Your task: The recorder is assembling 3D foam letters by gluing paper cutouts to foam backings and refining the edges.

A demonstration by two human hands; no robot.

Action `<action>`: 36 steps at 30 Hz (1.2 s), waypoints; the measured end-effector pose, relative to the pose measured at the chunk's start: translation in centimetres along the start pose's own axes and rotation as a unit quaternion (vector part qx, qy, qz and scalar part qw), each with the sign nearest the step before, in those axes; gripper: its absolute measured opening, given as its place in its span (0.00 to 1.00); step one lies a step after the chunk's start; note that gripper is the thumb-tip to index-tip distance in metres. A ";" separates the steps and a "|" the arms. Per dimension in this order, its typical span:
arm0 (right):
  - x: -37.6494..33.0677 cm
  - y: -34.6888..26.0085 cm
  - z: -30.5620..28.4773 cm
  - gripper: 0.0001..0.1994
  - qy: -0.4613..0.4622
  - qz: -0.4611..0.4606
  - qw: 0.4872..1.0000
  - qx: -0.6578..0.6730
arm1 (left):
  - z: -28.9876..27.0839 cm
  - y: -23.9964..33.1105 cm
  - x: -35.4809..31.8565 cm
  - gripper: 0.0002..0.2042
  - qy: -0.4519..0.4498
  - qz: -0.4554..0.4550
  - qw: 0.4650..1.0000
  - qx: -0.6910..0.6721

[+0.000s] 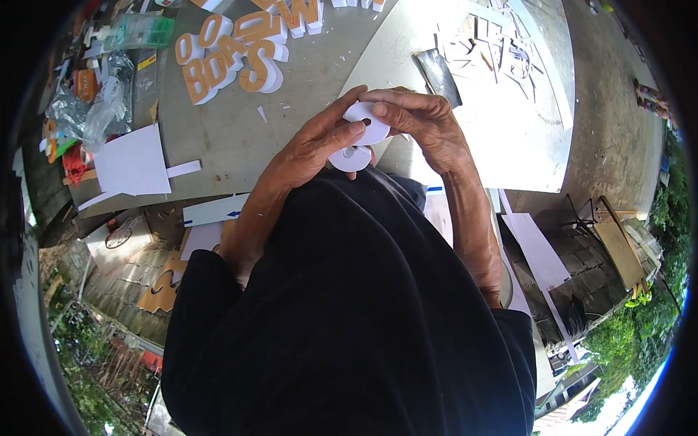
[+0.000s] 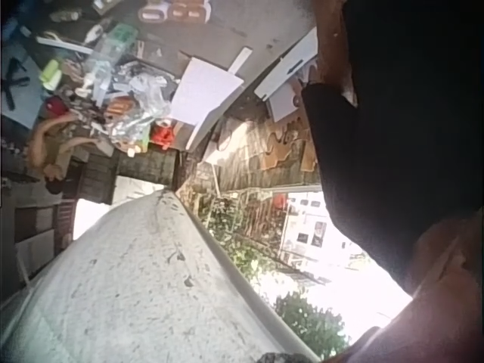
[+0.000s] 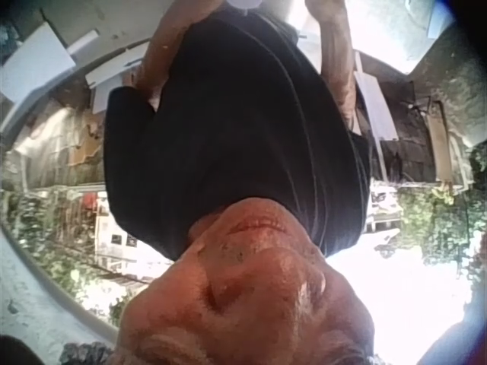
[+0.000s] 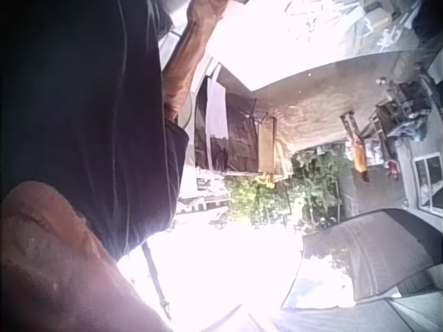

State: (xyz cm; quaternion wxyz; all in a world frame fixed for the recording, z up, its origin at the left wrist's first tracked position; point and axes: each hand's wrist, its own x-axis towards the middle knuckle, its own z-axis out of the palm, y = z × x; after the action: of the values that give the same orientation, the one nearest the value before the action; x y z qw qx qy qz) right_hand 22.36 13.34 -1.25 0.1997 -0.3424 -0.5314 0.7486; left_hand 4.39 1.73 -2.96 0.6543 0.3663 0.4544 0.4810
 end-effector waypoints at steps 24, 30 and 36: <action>-0.5 1.2 0.0 0.11 0.038 -0.014 0.998 -0.045 | 0.2 -1.6 0.3 0.31 -0.004 -0.033 0.988 -0.149; -0.6 1.5 -0.1 0.10 0.045 -0.028 0.998 -0.025 | 0.7 -1.0 0.3 0.29 0.016 -0.042 0.991 -0.127; -0.7 0.7 0.2 0.10 0.062 -0.021 0.996 -0.059 | 0.8 -0.6 0.7 0.28 0.035 -0.053 0.987 -0.144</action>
State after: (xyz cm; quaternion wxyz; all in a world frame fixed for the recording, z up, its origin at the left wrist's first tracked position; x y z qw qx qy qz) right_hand 22.76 12.51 -1.71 0.2281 -0.3882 -0.5682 0.6888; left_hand 5.45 2.23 -3.38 0.7083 0.2262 0.4219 0.5187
